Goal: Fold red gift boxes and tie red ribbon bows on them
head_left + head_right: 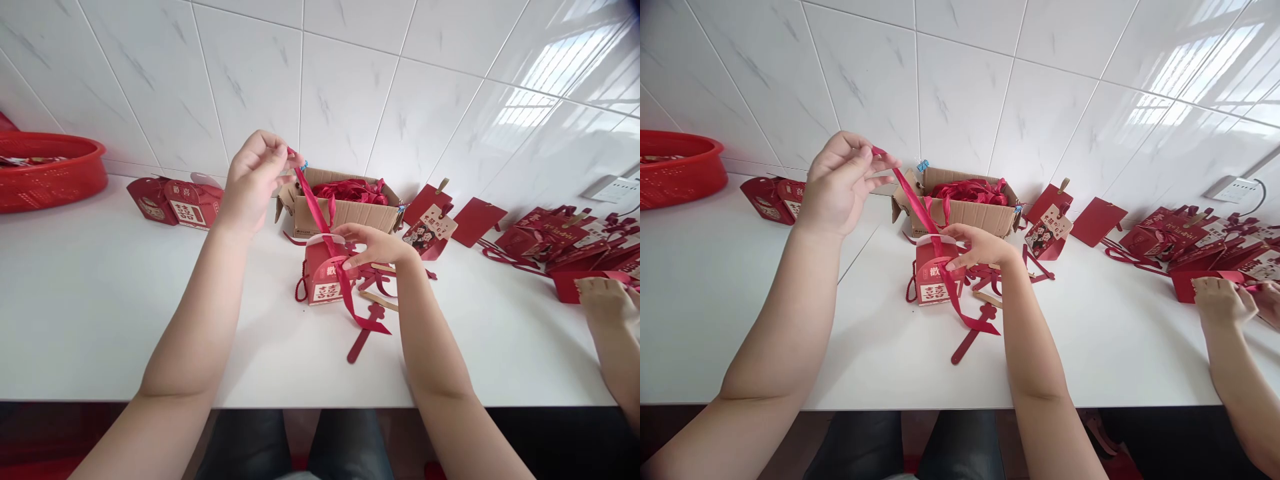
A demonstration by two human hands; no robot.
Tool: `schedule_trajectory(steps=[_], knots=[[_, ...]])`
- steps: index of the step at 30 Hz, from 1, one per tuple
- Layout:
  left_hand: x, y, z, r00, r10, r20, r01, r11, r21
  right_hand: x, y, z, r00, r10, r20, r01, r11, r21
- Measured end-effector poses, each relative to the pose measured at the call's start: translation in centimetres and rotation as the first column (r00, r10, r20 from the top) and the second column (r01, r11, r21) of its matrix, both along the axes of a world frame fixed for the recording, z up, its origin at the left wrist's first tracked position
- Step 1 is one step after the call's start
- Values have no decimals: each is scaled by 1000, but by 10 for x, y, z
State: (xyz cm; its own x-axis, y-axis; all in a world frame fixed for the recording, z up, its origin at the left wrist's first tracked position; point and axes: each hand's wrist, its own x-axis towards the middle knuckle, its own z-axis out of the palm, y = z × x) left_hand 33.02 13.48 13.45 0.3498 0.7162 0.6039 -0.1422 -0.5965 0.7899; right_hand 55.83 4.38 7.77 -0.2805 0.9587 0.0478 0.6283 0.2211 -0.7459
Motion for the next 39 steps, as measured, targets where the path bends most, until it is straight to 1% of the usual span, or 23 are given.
schedule_trajectory(steps=[1,3,5,7,8,10,12,14,15,16,17,19,20,21,22,23,24,27,31,33,35,37,39], knots=[[1,-3,1,1000,-2,-1,2,1000,-3,-5,0,1,998,-46,31,46,999,5],[2,-9,2,1000,-18,-14,18,1000,-8,-19,-1,3,976,-178,122,178,984,15],[2,-19,4,997,-68,-28,68,998,2,-33,-4,7,919,-319,231,318,947,46],[3,-28,7,988,-145,-62,146,989,18,-45,-9,11,857,-408,315,403,911,84],[3,-31,8,979,-176,-98,179,984,21,-48,-12,14,842,-421,337,418,904,86],[3,-35,9,961,-196,-196,202,979,14,-50,-19,19,850,-400,342,408,912,54],[0,-33,10,939,-164,-302,175,984,9,-47,-24,22,878,-356,321,374,928,6],[-4,-26,8,895,-128,-427,143,990,3,-41,-25,23,884,-350,310,373,928,-17],[-7,-21,7,852,-111,-511,128,992,-2,-38,-25,22,878,-367,308,391,920,-16],[-9,-17,5,789,-95,-607,116,993,-4,-36,-23,21,869,-390,305,413,911,-11],[-11,-12,4,703,-82,-706,112,994,-4,-34,-22,20,863,-411,294,429,903,1],[-11,-6,0,494,-77,-866,136,991,-10,-33,-18,18,871,-417,258,427,904,19],[-10,-5,-2,394,-88,-915,162,986,-25,-34,-16,17,882,-408,236,417,909,11],[-7,-4,-5,309,-106,-945,191,981,-47,-34,-14,17,891,-400,215,411,912,-6],[-3,-4,-7,245,-126,-961,215,974,-73,-35,-13,17,895,-402,193,415,909,-31],[1,-5,-9,202,-143,-969,234,968,-93,-36,-12,17,893,-417,169,431,901,-58],[5,-6,-10,175,-151,-973,249,963,-105,-37,-11,17,887,-439,143,453,888,-81],[16,-10,-13,137,-143,-980,281,954,-100,-36,-9,16,877,-478,54,481,867,-126],[23,-12,-18,107,-124,-986,290,953,-88,-32,-7,12,895,-445,-32,434,885,-171],[27,-11,-22,90,-118,-989,293,952,-87,-32,-4,9,902,-428,-55,414,894,-169],[31,-10,-27,98,-115,-989,297,951,-81,-35,-1,4,908,-416,-45,407,902,-144],[34,-9,-31,131,-111,-985,299,952,-68,-40,4,-1,917,-399,-21,394,913,-104],[32,-6,-31,159,-109,-981,288,956,-59,-46,9,-7,925,-379,-10,378,924,-57]])
